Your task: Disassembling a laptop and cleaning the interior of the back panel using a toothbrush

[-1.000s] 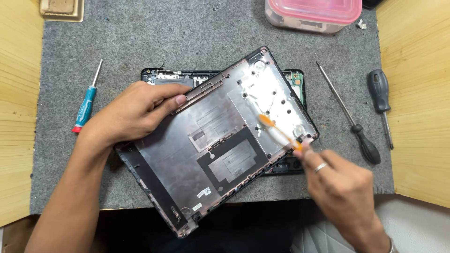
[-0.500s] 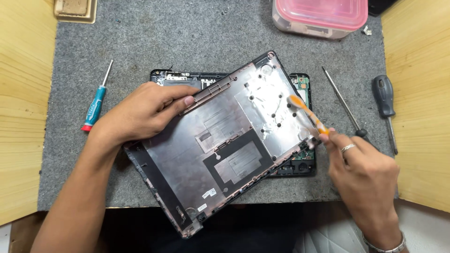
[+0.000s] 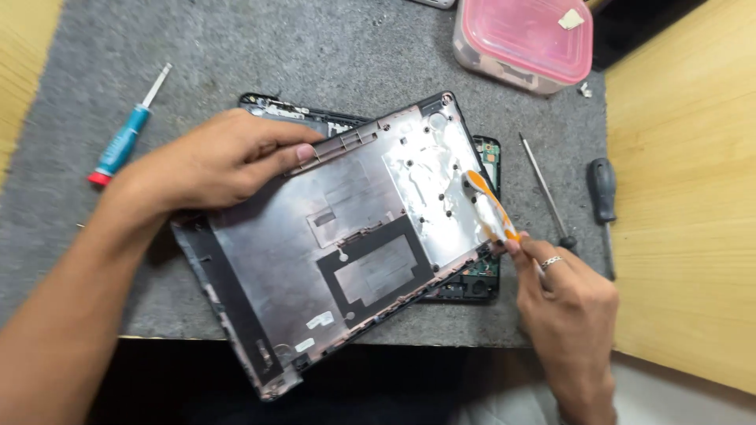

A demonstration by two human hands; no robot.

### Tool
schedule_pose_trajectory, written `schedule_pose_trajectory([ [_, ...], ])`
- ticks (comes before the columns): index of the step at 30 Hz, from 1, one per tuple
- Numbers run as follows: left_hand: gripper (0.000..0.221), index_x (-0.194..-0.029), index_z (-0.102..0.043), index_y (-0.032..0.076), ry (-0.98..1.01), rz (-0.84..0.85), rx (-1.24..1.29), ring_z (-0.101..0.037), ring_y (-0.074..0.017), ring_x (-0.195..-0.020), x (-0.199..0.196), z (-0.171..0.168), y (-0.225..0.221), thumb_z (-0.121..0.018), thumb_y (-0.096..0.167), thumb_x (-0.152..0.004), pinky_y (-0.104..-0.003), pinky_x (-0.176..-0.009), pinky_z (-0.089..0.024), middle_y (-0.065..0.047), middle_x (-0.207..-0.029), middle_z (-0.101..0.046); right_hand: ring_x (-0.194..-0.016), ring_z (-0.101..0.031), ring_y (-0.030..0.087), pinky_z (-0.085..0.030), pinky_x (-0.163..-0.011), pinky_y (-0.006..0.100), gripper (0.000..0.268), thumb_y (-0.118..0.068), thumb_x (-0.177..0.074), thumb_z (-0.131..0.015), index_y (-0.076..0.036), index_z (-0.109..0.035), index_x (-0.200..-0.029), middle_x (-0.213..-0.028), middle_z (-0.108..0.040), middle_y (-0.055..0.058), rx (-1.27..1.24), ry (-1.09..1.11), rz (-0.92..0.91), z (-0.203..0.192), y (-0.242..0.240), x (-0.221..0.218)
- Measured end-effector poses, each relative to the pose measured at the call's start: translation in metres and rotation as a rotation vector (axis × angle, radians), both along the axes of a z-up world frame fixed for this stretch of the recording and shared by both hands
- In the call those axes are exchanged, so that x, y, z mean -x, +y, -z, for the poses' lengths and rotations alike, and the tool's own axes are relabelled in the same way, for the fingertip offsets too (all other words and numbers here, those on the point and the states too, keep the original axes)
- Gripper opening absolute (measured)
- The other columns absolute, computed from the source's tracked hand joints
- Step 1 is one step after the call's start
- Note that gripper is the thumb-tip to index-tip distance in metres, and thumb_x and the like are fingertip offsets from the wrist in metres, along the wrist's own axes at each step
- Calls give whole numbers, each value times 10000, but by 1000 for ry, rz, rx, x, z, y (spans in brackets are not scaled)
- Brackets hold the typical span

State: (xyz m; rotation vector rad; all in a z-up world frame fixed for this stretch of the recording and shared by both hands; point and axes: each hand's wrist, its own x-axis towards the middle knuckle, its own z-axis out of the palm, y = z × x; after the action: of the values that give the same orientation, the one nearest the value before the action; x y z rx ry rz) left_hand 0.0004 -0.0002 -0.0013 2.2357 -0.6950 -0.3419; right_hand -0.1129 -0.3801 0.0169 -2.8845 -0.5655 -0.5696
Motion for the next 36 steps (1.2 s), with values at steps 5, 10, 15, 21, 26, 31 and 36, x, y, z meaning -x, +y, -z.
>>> schedule_pose_trajectory([
  [5,447,-1373,-652,152,92,-76,-17,-693,-235,-1205,4,-2,-1,-497,338,-997,-429,-1008,-518,-43,-1363,-712,-846,-748,223,-534,-749,361,62,-74,-962,-805,-47,-756,-991,-1011,-794,98,-104,25,89,-2,3,-6],
  [10,421,-1341,-670,170,111,-79,-26,-686,-213,-1175,-5,-1,-9,-517,342,-989,-410,-978,-506,-22,-1331,-721,-858,-743,224,-544,-741,366,66,-74,-970,-765,-27,-759,-1015,-1040,-790,109,-81,17,14,-14,-1,-2],
  [15,444,-1367,-634,85,4,-9,-33,-645,-296,-1230,1,5,1,-484,339,-1034,-444,-976,-468,-106,-1349,-697,-804,-717,225,-551,-722,376,85,-43,-982,-796,11,-782,-1046,-1026,-786,129,-64,4,-27,-1,12,7],
  [21,404,-1346,-646,92,-50,31,-72,-652,-258,-651,-1,-1,0,-484,313,-1049,-410,-677,-467,-74,-742,-734,-696,-646,236,-530,-689,403,78,-78,-1027,-791,-35,-793,-1092,-922,-735,95,19,-37,68,1,-2,5],
  [26,428,-1328,-635,85,-105,22,-37,-738,-360,-869,-2,2,0,-435,342,-1051,-426,-759,-487,-130,-909,-784,-750,-674,214,-525,-692,369,76,-77,-1040,-764,-45,-768,-1109,-932,-734,69,-43,-55,71,17,-2,4],
  [31,440,-1333,-639,84,-98,10,-40,-732,-342,-945,-4,7,-2,-449,353,-1042,-409,-785,-490,-129,-1050,-786,-639,-608,192,-488,-643,355,113,-118,-997,-732,-51,-756,-1084,-820,-668,36,-138,-27,101,15,8,10],
  [36,448,-1352,-623,78,-132,-6,-45,-725,-367,-1036,0,8,1,-444,352,-1047,-437,-821,-500,-141,-1172,-777,-720,-666,197,-511,-699,358,122,-117,-993,-757,-69,-767,-1104,-902,-726,42,-121,-56,111,18,-8,11],
])
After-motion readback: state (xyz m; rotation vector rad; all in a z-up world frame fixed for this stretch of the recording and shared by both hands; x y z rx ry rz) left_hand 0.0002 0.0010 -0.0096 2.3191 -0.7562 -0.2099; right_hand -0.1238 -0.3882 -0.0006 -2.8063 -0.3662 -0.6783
